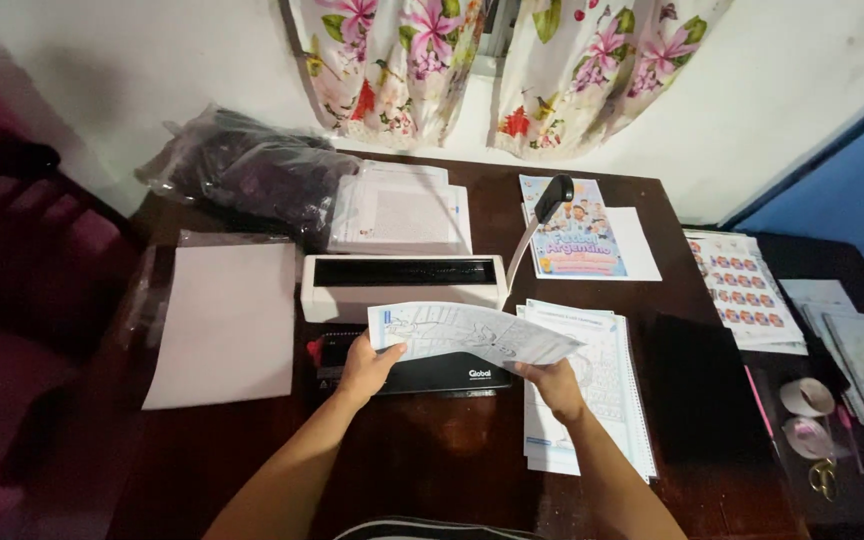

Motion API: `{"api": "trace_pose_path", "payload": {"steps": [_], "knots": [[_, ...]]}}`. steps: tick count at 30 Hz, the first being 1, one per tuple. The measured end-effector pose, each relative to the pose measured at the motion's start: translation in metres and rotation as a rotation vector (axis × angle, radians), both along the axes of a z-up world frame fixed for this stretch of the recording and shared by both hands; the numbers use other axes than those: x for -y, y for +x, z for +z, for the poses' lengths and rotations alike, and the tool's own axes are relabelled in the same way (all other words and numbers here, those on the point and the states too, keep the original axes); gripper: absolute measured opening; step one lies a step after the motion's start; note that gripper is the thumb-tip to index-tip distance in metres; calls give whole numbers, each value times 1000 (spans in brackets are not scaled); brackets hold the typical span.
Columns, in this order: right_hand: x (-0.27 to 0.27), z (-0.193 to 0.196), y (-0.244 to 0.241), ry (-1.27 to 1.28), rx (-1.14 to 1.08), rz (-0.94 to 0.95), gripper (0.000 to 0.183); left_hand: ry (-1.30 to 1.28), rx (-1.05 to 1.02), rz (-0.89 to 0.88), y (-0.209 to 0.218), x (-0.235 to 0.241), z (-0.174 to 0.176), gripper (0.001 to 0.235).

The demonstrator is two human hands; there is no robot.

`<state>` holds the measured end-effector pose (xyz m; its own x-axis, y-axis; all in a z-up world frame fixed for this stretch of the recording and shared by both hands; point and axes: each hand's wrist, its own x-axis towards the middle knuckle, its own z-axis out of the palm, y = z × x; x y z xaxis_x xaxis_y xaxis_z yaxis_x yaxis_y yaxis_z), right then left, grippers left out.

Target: The person arranges a stack of printed papers and a cover sheet on a table, then places them into a binding machine. They feed the papers through the machine and then manually attach a spiral binding coil to the punched holes, securing the document.

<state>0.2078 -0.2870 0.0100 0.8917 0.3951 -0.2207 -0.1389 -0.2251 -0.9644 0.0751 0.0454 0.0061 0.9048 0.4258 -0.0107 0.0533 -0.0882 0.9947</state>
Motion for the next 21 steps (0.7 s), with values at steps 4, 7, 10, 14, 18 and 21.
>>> {"api": "trace_pose_path", "payload": {"steps": [4,7,10,14,18,21], "knots": [[5,1,-12,-34,-19,-126,32,114,-43,39,-9,4,7,37],[8,46,-42,-133,-62,-100,42,39,-49,-33,-37,17,35,50],[32,16,-63,79,-140,-93,67,-341,-122,-40,-63,23,-26,52],[33,24,-84,-4,-226,-117,86,-432,-216,41,-87,35,-9,53],[27,6,-69,90,-238,-116,79,-517,-558,152,-80,28,20,54],[12,14,-59,121,-272,-161,73,-439,-593,147,-71,15,-3,59]]}}
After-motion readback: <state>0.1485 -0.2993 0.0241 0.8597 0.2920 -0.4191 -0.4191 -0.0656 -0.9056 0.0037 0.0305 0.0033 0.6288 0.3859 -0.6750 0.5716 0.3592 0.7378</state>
